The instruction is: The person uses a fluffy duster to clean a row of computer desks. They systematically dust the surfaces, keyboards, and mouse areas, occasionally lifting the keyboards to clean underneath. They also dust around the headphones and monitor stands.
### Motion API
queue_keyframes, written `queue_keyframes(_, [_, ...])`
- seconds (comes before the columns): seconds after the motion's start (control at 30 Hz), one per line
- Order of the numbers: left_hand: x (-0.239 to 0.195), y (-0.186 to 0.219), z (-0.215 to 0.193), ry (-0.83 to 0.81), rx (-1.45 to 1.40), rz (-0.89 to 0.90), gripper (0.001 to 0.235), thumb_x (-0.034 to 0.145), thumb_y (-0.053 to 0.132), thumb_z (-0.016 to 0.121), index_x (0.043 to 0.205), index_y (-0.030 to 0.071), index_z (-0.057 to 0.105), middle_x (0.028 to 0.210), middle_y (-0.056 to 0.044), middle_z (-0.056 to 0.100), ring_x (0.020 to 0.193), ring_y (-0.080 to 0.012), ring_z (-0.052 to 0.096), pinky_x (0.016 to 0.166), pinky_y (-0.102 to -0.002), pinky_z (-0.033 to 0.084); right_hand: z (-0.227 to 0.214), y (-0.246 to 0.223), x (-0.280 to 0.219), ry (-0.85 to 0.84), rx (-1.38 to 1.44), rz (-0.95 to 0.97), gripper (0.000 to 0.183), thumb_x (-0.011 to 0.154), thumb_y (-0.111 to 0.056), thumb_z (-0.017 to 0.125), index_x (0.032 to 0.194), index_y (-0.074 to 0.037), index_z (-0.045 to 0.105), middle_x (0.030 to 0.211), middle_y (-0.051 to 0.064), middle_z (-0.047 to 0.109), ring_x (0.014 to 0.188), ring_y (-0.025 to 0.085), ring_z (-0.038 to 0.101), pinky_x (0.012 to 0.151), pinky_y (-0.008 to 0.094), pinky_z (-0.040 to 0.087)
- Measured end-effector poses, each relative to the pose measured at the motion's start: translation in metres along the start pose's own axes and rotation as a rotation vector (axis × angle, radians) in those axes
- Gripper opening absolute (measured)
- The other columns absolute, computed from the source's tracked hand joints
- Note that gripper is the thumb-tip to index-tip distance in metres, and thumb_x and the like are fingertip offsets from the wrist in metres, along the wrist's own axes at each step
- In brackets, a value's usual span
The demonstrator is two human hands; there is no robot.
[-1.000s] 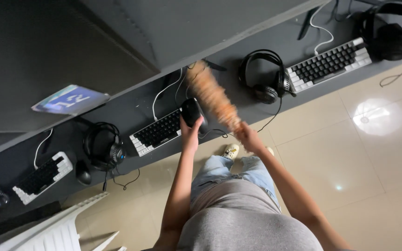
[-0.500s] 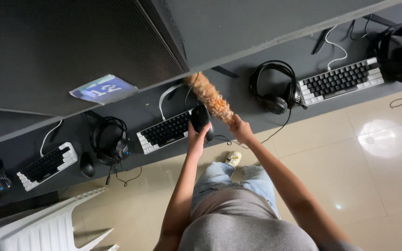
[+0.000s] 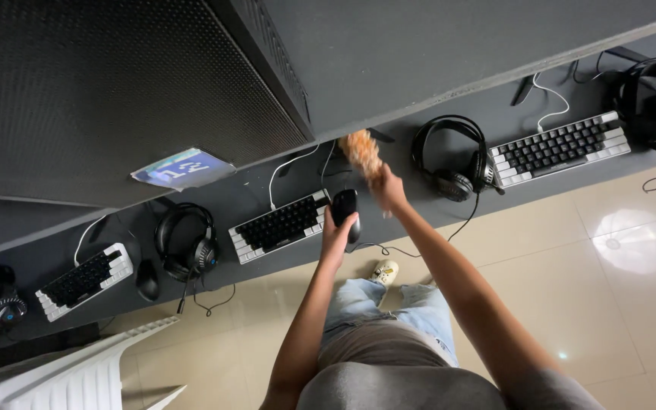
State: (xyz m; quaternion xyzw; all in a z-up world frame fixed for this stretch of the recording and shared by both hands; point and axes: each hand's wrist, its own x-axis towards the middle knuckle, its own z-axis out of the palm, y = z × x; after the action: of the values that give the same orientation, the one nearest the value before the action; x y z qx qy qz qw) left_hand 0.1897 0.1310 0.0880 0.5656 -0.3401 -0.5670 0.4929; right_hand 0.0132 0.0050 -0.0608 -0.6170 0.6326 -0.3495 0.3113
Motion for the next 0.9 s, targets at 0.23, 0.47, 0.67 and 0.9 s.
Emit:
queue_keyframes(0.23, [0.015, -0.021, 0.009, -0.004, 0.050, 0.095, 0.063, 0.089, 0.028, 0.076, 0.142, 0.005, 0.050, 0.130, -0.008, 0.063, 0.118, -0.0182, 0.059, 0.101, -0.031, 0.046, -0.019, 0.040, 0.030, 0.053, 0.035, 0.136, 0.023, 0.097, -0.028, 0.070, 0.110, -0.011, 0.063, 0.081, 0.015, 0.073, 0.067, 0.023, 0.070, 0.062, 0.040, 0.055])
queue_keyframes(0.47, [0.034, -0.084, 0.004, 0.042, 0.067, 0.011, 0.066, 0.096, 0.041, 0.069, 0.144, 0.000, 0.049, 0.136, -0.014, 0.060, 0.125, -0.0237, 0.055, 0.105, -0.035, 0.043, -0.044, -0.006, -0.061, 0.244, 0.059, 0.057, 0.019, 0.097, -0.014, 0.058, 0.114, -0.007, 0.054, 0.080, 0.023, 0.065, 0.069, 0.043, 0.063, 0.062, 0.047, 0.052])
queue_keyframes(0.67, [0.057, -0.126, 0.014, 0.070, 0.443, 0.024, 0.079, 0.094, 0.052, 0.066, 0.146, -0.004, 0.045, 0.141, -0.023, 0.057, 0.131, -0.0332, 0.054, 0.109, -0.039, 0.042, -0.065, -0.009, -0.115, 0.279, -0.042, 0.042, 0.019, 0.098, -0.015, 0.062, 0.109, -0.005, 0.051, 0.086, 0.027, 0.066, 0.079, 0.053, 0.061, 0.063, 0.054, 0.048])
queue_keyframes(0.9, [0.089, -0.184, 0.026, 0.148, 0.822, 0.320, 0.095, 0.089, 0.049, 0.076, 0.148, -0.013, 0.035, 0.144, -0.039, 0.036, 0.135, -0.0525, 0.034, 0.115, -0.054, 0.029, -0.094, -0.040, -0.167, 0.215, 0.054, 0.153, 0.011, 0.103, -0.014, 0.057, 0.105, -0.005, 0.050, 0.081, 0.020, 0.067, 0.067, 0.039, 0.066, 0.059, 0.045, 0.050])
